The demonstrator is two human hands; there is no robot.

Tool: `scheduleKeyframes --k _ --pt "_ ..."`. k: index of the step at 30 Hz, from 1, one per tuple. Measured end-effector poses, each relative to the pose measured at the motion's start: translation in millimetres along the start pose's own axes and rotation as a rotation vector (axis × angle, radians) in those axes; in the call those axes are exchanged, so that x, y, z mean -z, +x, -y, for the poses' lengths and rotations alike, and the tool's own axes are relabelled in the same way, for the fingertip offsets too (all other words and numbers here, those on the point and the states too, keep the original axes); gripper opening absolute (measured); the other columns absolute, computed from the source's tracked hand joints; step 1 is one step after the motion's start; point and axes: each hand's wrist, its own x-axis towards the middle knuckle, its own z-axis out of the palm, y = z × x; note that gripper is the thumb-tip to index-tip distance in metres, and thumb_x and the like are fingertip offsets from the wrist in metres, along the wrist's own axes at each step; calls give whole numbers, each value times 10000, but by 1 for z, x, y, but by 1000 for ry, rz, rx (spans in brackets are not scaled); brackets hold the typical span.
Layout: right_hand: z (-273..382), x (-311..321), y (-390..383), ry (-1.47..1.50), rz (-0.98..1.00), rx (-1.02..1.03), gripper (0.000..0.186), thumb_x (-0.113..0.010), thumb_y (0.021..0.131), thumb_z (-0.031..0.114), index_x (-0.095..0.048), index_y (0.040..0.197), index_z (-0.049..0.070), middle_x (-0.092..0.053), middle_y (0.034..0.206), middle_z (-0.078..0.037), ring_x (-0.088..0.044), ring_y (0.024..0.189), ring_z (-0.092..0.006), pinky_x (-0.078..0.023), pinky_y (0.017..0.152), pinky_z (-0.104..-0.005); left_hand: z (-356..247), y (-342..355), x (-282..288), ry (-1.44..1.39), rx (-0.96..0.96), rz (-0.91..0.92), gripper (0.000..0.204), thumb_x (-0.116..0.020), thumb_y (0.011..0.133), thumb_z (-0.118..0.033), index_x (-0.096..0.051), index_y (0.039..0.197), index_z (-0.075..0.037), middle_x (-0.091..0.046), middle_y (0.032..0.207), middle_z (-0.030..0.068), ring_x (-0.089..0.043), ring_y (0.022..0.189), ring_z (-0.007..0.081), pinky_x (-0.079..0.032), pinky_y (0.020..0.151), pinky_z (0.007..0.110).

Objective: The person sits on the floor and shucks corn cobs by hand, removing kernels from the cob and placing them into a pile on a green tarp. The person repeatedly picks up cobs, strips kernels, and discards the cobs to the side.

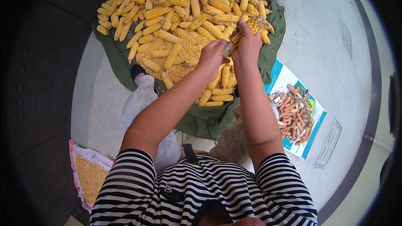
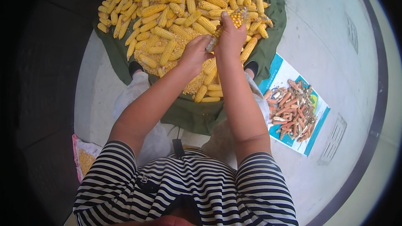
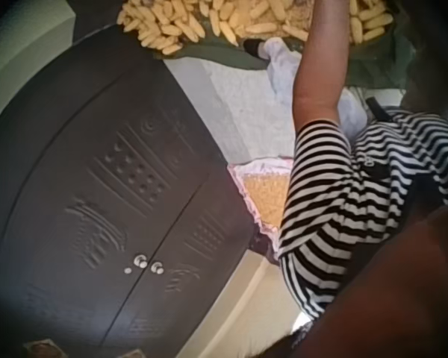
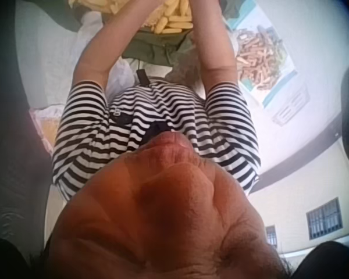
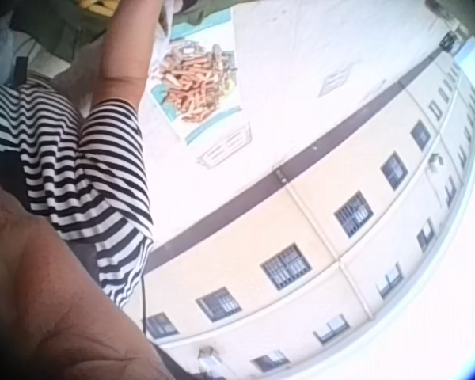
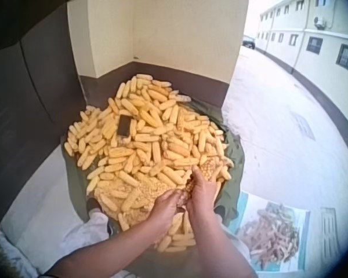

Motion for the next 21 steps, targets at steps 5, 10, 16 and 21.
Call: scheduleKeyframes --k 5,10,16,21 --pt "0 6 2 80 27 -69 190 -699 842 106 -548 946 54 -600 781 -56 -569 661 -151 -480 602 -284 7 19 15 -252 245 -103 292 -460 1006 -211 -501 1148 40 -572 1084 126 -591 926 205 -539 775 331" --pt "15 18 11 297 71 -298 152 -638 887 178 -540 932 70 -592 773 -69 -587 682 -186 -509 625 -328 -34 38 18 -463 79 25 697 -463 987 -341 -124 1497 -10 -233 1479 200 -295 1337 364 -271 1119 496" --pt "16 26 16 403 165 -378 250 -593 872 223 -567 1041 40 -637 931 -134 -610 861 -277 -504 779 -394 -60 20 7 39 121 135 683 -462 950 -513 -333 1418 -33 -362 1441 176 -365 1303 289 -279 1091 447" --pt "15 23 15 415 189 -337 293 -590 865 216 -559 1078 18 -641 952 -141 -611 893 -286 -497 807 -396 -61 -1 1 274 162 293 507 -463 971 -473 -504 1244 -48 -631 1097 102 -637 906 183 -513 746 324"
